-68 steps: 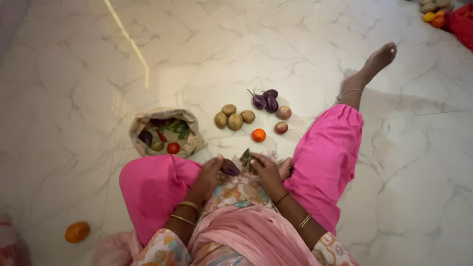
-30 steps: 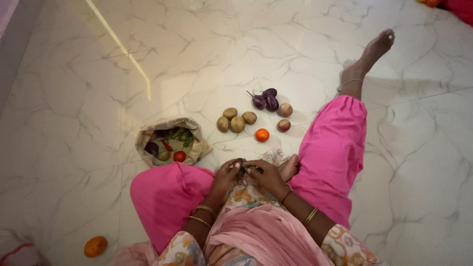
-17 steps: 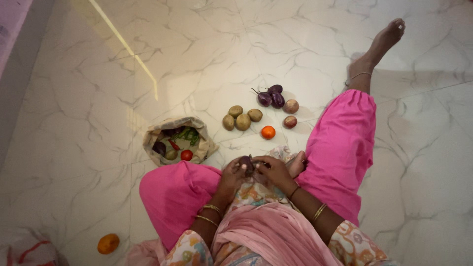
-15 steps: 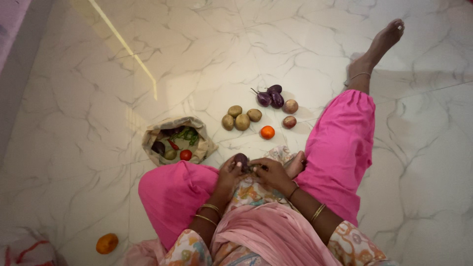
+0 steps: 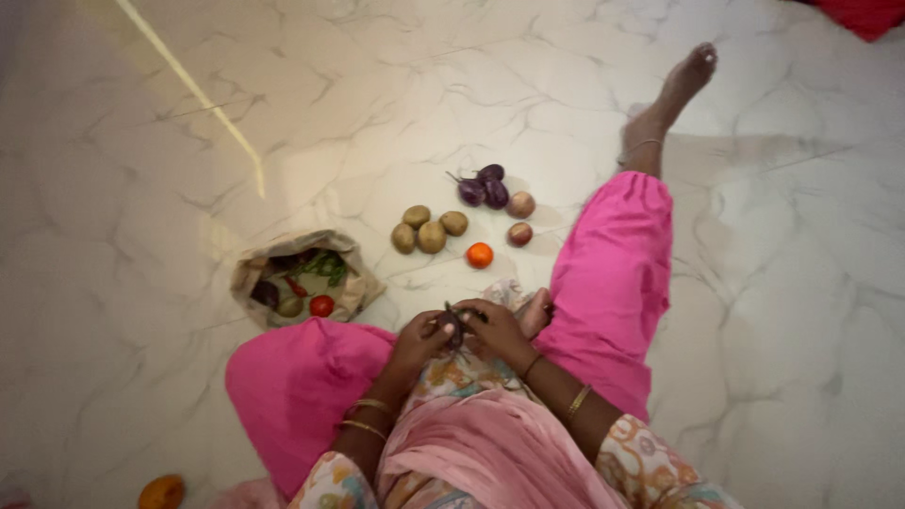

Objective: The person sits on the floor and peels potatoes and eggplants using a small knife. They handle the vegetables one at a time, removing the skin and placing the peeled items into a nearby bag.

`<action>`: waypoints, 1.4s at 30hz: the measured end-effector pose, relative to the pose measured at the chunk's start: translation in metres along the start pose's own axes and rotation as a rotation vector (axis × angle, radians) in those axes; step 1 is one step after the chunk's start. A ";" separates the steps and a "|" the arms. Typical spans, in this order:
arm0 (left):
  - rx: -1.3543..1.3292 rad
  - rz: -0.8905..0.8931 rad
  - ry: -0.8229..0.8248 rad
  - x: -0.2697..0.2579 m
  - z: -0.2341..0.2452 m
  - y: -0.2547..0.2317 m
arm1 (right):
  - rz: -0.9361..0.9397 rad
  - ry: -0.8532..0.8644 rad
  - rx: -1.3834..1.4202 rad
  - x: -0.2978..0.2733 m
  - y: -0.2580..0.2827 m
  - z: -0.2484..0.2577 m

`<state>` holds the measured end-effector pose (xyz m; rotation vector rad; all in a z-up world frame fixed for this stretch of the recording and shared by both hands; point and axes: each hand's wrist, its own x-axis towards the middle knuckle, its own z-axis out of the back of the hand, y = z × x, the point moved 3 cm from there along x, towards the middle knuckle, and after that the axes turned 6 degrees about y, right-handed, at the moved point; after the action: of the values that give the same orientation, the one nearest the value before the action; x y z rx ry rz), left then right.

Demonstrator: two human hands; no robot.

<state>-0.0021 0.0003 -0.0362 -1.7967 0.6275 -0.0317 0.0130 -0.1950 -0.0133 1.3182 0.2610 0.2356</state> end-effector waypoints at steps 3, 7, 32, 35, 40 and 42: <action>-0.123 -0.009 -0.098 0.002 0.003 0.002 | 0.076 -0.004 -0.051 -0.003 0.003 -0.002; -0.216 -0.026 -0.152 0.004 0.010 0.001 | 0.112 0.020 -0.151 -0.006 0.017 -0.004; -0.238 -0.050 -0.140 0.001 0.004 -0.006 | -0.035 0.043 -0.022 -0.012 0.036 -0.003; -0.255 -0.043 -0.149 0.002 0.008 -0.002 | -0.003 0.076 -0.093 -0.015 0.041 -0.003; -0.171 0.054 -0.154 0.015 0.013 0.017 | 0.027 0.022 -0.108 -0.010 0.024 -0.002; -0.063 0.094 -0.133 0.018 0.015 0.024 | -0.010 -0.037 -0.120 -0.006 0.011 -0.001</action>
<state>0.0091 0.0012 -0.0679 -1.8108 0.6217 0.1716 0.0068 -0.1938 -0.0021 1.2012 0.2185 0.2149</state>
